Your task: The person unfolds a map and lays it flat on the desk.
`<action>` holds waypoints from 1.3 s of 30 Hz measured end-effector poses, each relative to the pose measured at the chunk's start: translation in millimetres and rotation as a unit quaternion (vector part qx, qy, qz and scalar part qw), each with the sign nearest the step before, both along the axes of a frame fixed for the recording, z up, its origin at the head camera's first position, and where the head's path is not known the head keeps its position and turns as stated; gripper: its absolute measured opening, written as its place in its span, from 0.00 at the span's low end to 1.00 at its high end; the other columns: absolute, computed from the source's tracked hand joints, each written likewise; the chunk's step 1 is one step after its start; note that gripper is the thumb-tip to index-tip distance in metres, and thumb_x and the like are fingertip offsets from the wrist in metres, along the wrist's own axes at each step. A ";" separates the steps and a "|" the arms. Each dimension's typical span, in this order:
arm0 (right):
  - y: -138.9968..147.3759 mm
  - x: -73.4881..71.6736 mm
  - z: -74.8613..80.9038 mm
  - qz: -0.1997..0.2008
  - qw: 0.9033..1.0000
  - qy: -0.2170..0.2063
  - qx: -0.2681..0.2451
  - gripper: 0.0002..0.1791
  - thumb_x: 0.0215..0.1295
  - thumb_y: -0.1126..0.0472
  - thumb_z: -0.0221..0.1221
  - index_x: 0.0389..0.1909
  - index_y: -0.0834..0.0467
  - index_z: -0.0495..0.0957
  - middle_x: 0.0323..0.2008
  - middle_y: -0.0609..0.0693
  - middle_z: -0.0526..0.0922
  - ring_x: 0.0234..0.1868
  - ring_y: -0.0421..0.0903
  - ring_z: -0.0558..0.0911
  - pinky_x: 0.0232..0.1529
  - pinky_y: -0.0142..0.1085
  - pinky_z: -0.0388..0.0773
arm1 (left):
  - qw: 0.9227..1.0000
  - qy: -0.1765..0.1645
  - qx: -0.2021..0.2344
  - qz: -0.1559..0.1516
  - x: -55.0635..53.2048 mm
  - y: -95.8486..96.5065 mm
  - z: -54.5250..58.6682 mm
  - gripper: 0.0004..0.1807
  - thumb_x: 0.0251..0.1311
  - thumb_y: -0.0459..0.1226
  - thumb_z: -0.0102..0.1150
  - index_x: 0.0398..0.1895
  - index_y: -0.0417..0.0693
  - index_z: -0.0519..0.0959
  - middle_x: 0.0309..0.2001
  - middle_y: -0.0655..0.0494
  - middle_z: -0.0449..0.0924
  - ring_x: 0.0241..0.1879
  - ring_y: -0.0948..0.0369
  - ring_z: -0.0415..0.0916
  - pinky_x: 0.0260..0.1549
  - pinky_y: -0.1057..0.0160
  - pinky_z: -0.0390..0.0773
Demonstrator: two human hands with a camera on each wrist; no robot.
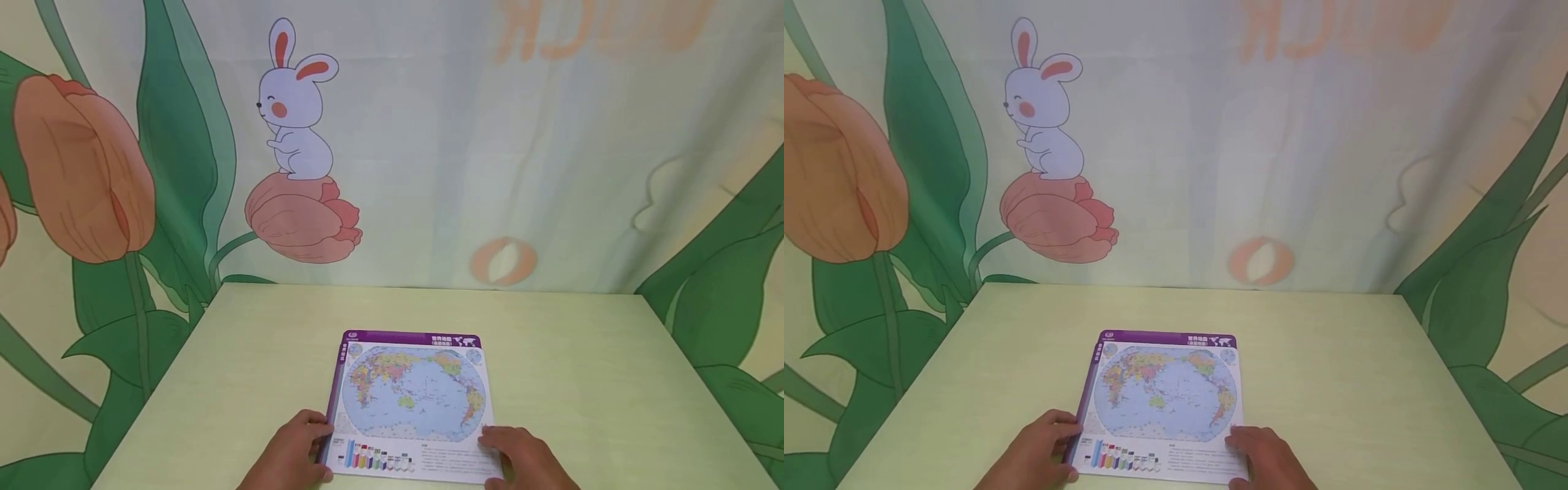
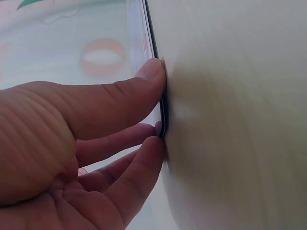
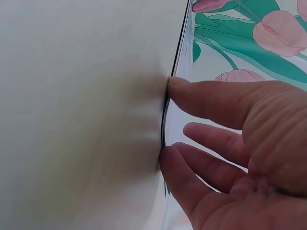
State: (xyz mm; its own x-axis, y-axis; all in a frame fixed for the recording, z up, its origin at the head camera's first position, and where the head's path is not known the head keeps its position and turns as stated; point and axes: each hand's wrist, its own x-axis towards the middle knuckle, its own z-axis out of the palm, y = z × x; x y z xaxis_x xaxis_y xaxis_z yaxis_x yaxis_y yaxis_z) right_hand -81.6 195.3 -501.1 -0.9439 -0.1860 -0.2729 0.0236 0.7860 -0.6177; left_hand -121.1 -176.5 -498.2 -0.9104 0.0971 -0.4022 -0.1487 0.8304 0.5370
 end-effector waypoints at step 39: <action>28.5 -56.2 -2.8 -0.017 0.992 0.123 0.008 0.25 0.56 0.72 0.75 0.57 0.61 0.85 0.53 0.50 0.88 0.44 0.40 0.82 0.49 0.38 0.84 | 0.988 0.024 0.129 -0.082 23.7 19.2 -14.1 0.18 0.58 0.24 0.73 0.51 0.28 0.82 0.49 0.50 0.71 0.42 0.57 0.71 0.41 0.64 0.80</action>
